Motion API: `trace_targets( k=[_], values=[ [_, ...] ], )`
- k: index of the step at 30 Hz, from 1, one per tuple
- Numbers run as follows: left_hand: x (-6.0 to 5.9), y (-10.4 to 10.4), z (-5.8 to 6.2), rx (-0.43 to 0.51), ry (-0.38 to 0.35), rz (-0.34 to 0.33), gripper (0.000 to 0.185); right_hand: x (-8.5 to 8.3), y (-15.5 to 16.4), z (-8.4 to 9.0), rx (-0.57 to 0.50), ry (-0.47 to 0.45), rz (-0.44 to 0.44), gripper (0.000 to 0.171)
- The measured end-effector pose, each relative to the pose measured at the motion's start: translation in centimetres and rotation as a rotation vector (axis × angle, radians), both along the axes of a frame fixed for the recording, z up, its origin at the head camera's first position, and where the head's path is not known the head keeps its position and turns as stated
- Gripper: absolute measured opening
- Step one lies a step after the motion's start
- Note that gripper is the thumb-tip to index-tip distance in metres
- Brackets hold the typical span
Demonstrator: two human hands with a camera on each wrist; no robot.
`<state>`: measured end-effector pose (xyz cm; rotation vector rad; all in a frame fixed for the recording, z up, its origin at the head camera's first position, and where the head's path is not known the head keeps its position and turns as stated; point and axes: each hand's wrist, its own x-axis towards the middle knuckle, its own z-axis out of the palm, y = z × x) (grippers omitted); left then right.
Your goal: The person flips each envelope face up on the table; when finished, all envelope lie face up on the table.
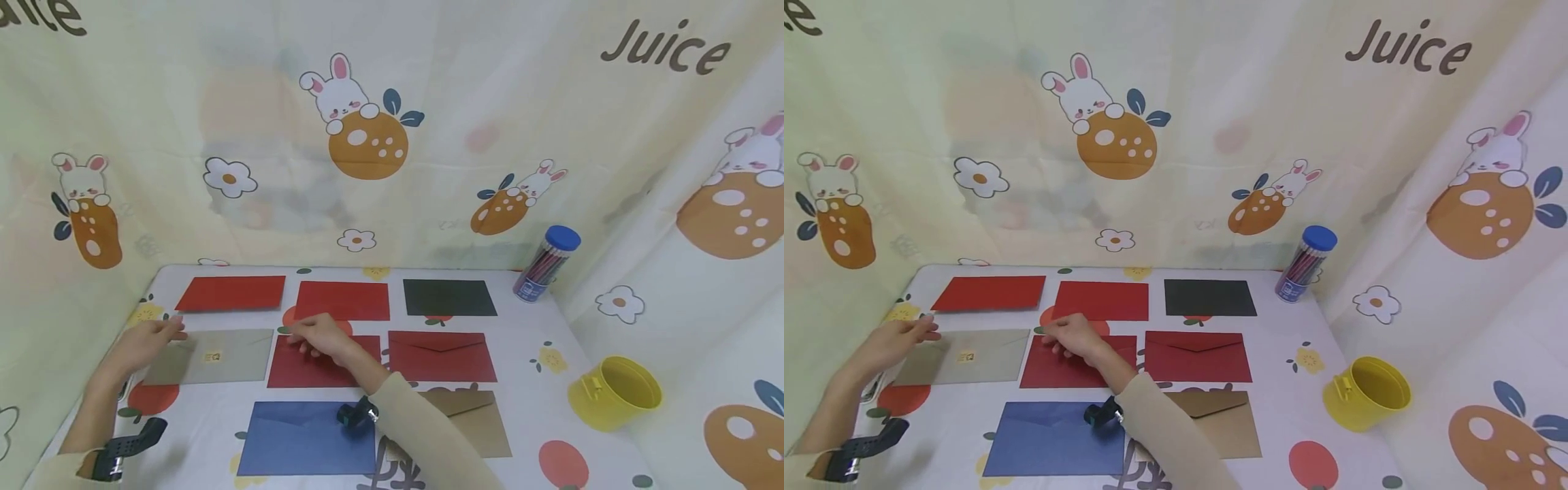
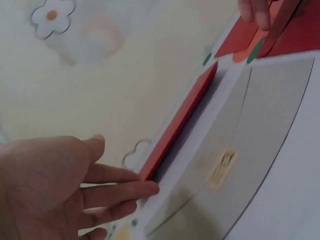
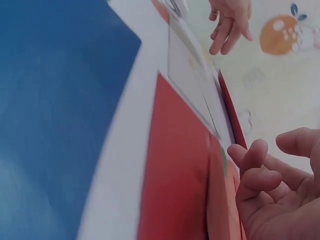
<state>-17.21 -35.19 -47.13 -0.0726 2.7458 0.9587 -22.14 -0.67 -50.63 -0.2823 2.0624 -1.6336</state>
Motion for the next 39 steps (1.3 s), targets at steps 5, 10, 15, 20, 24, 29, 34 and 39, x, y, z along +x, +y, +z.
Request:
trace_targets(
  k=[5,10,15,20,24,29,34,39],
  values=[
    [-2.6,4.7,-0.2,0.067,0.083,-0.073,0.074,-1.8,3.5,0.2,0.021,0.025,-0.058,0.033],
    [-4.9,9.2,-0.4,0.156,0.096,-0.081,0.075,-4.0,7.4,1.0,0.03,0.035,-0.143,0.035],
    [-6.3,12.5,-1.2,0.216,0.102,-0.074,0.073,-5.8,11.0,1.7,0.042,0.039,-0.24,0.038],
    [-7.4,15.6,-2.1,0.289,0.106,-0.09,0.063,-7.0,15.3,1.8,0.103,0.06,-0.324,0.04],
    [-8.0,18.7,-2.5,0.365,0.085,-0.124,0.062,-7.7,19.5,1.8,0.154,0.091,-0.394,0.04],
    [-8.6,23.6,-2.8,0.434,0.05,-0.134,0.058,-7.9,24.4,1.6,0.189,0.114,-0.513,0.038],
    [-9.2,28.9,-3.4,0.469,0.05,-0.113,0.057,-7.5,28.4,0.2,0.258,0.143,-0.662,0.041],
    [-9.8,34.5,-3.5,0.566,0.007,-0.147,0.057,-6.1,33.4,-0.5,0.372,0.181,-0.747,0.044]
  ],
)
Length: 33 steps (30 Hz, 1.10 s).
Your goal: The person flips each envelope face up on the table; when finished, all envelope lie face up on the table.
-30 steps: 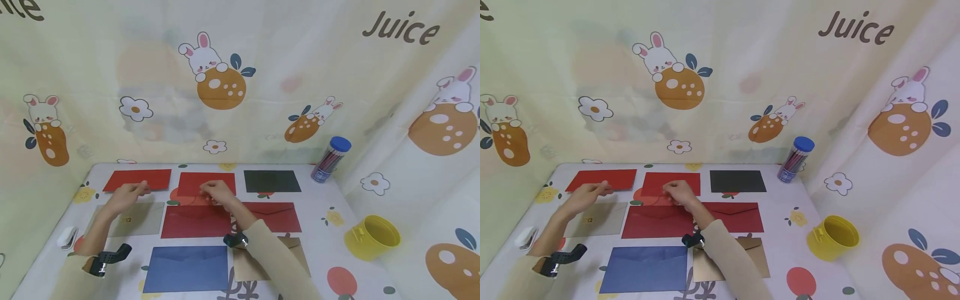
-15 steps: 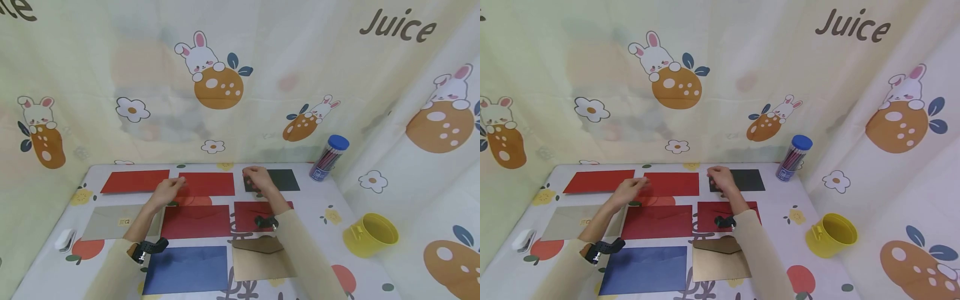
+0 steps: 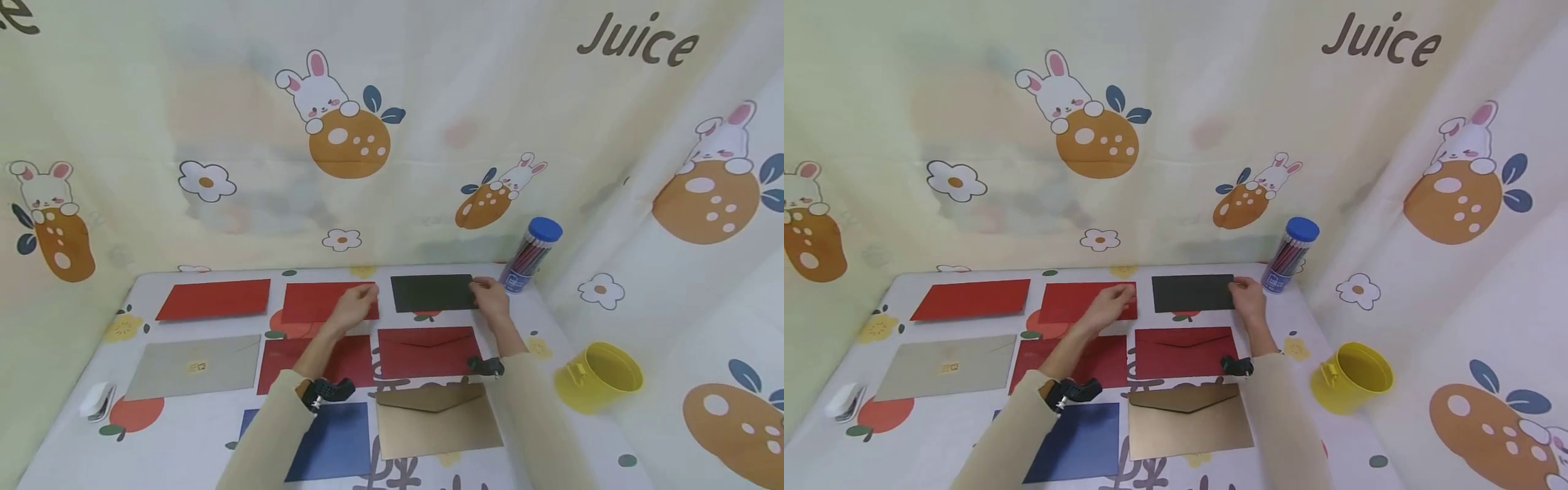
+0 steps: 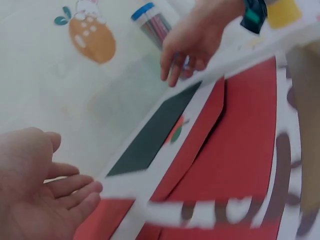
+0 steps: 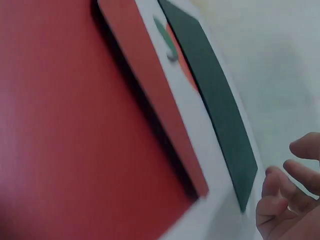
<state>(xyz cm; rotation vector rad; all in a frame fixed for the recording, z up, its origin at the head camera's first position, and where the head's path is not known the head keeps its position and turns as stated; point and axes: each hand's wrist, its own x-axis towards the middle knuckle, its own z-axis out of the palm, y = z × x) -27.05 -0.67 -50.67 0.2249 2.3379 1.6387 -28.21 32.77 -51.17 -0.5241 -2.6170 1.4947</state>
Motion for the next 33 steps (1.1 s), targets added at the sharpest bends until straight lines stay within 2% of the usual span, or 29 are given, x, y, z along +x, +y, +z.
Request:
trace_targets(
  k=[6,9,13,19,26,29,33],
  values=[
    [0.2,5.4,-0.5,0.09,-0.049,-0.087,0.063,2.0,4.6,-0.4,0.15,-0.009,-0.017,0.047],
    [0.6,7.3,-0.9,0.092,-0.102,-0.077,0.065,2.9,5.4,-0.7,0.148,-0.054,0.01,0.048],
    [1.0,8.4,-1.3,0.096,-0.131,-0.045,0.067,3.4,5.1,-1.3,0.113,-0.086,0.039,0.05],
    [0.7,8.1,-0.7,0.181,-0.158,-0.003,0.065,2.8,4.3,-1.3,0.082,-0.05,0.024,0.049],
    [0.0,6.2,0.4,0.303,-0.278,0.083,0.056,1.9,4.0,-1.3,0.153,-0.055,0.016,0.043],
    [-0.2,5.2,0.7,0.327,-0.283,0.073,0.054,1.8,3.9,-1.4,0.156,-0.038,0.015,0.04],
    [0.0,3.8,1.0,0.329,-0.281,0.051,0.053,1.5,3.1,-1.3,0.098,-0.014,0.024,0.038]
  ],
)
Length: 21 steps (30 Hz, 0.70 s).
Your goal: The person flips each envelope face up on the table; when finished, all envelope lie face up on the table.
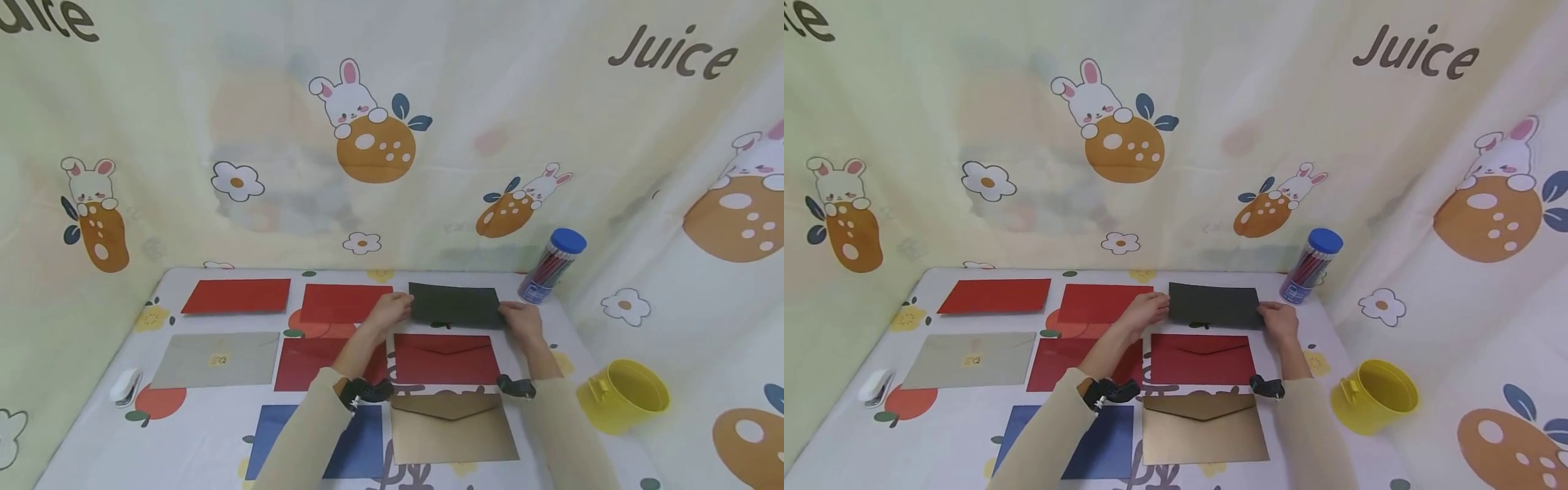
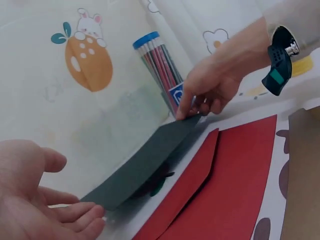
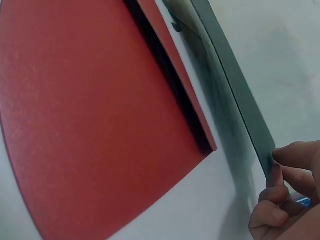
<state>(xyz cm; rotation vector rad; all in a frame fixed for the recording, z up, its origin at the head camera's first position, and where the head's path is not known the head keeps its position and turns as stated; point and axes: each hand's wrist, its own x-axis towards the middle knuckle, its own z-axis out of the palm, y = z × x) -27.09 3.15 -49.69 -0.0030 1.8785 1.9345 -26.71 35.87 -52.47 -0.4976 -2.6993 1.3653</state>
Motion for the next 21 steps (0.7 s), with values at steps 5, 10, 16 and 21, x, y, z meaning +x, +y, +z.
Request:
trace_targets(
  k=[5,10,16,21],
  values=[
    [0.3,-0.9,0.5,-0.021,0.016,-0.039,0.053,0.2,-0.2,0.5,-0.055,-0.01,-0.032,0.039],
    [0.1,-1.7,0.6,0.004,0.036,-0.049,0.054,0.3,-0.2,0.9,-0.12,-0.021,-0.049,0.041],
    [0.0,-2.7,0.5,-0.007,0.024,-0.032,0.055,0.2,-0.3,1.0,-0.201,0.006,-0.028,0.048],
    [0.1,-3.1,0.2,-0.023,0.023,-0.023,0.053,0.2,-0.1,1.4,-0.225,0.05,-0.003,0.049]
  ],
)
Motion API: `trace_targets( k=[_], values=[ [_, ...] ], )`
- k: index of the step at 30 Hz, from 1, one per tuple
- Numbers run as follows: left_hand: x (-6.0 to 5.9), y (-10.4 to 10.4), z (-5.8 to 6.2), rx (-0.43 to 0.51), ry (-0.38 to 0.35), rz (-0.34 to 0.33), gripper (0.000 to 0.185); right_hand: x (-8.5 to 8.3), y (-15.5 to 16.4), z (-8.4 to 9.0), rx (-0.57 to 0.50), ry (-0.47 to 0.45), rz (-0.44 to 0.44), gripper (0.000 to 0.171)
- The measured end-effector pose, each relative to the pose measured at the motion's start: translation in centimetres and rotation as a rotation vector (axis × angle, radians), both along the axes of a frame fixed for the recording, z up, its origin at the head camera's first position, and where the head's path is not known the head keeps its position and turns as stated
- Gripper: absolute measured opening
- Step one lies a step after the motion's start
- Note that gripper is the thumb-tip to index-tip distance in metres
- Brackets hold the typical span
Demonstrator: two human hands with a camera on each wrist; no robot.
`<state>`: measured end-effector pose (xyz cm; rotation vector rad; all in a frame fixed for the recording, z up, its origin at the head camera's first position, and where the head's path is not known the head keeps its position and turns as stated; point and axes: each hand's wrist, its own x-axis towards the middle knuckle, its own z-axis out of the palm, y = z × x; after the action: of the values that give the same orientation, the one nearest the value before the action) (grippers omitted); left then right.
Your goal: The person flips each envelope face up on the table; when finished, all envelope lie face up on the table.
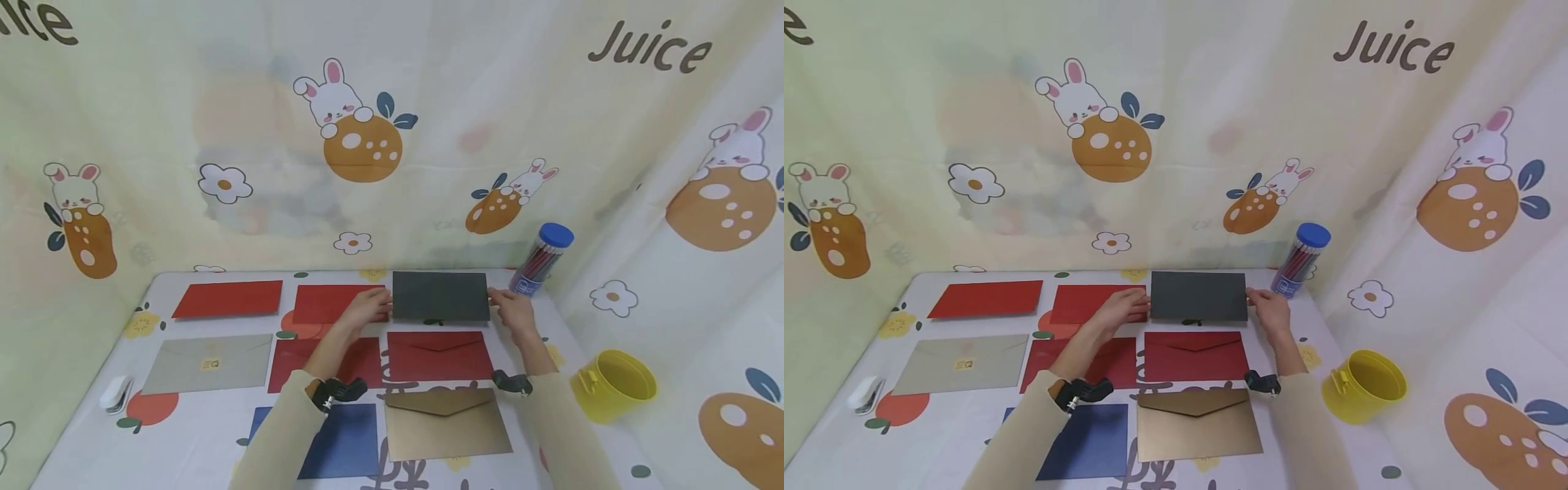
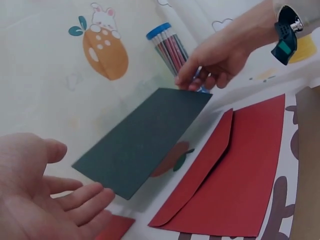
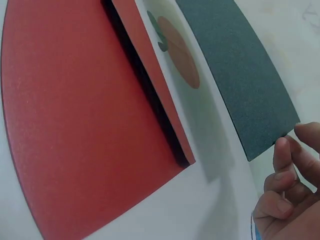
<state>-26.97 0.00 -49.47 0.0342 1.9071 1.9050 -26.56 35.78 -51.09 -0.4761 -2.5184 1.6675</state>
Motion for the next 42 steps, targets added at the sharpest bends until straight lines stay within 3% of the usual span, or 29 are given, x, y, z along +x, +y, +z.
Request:
trace_targets(
  k=[7,19,25,31,42],
  values=[
    [0.0,0.0,-0.2,-0.019,0.012,-0.012,0.053,0.0,0.1,0.5,-0.089,0.055,0.007,0.052],
    [0.1,-0.5,0.0,0.015,0.012,0.013,0.054,0.1,0.2,0.6,-0.178,0.015,0.049,0.069],
    [0.0,-0.5,0.2,0.041,0.018,0.021,0.054,0.2,0.2,0.5,-0.196,0.026,0.043,0.059],
    [0.1,-0.5,0.0,0.034,0.013,0.025,0.052,0.3,0.3,0.3,-0.243,0.021,0.092,0.053],
    [0.1,0.0,-1.0,0.017,0.073,-0.042,0.054,0.4,-0.3,-0.2,-0.103,0.006,0.088,0.054]
  ],
)
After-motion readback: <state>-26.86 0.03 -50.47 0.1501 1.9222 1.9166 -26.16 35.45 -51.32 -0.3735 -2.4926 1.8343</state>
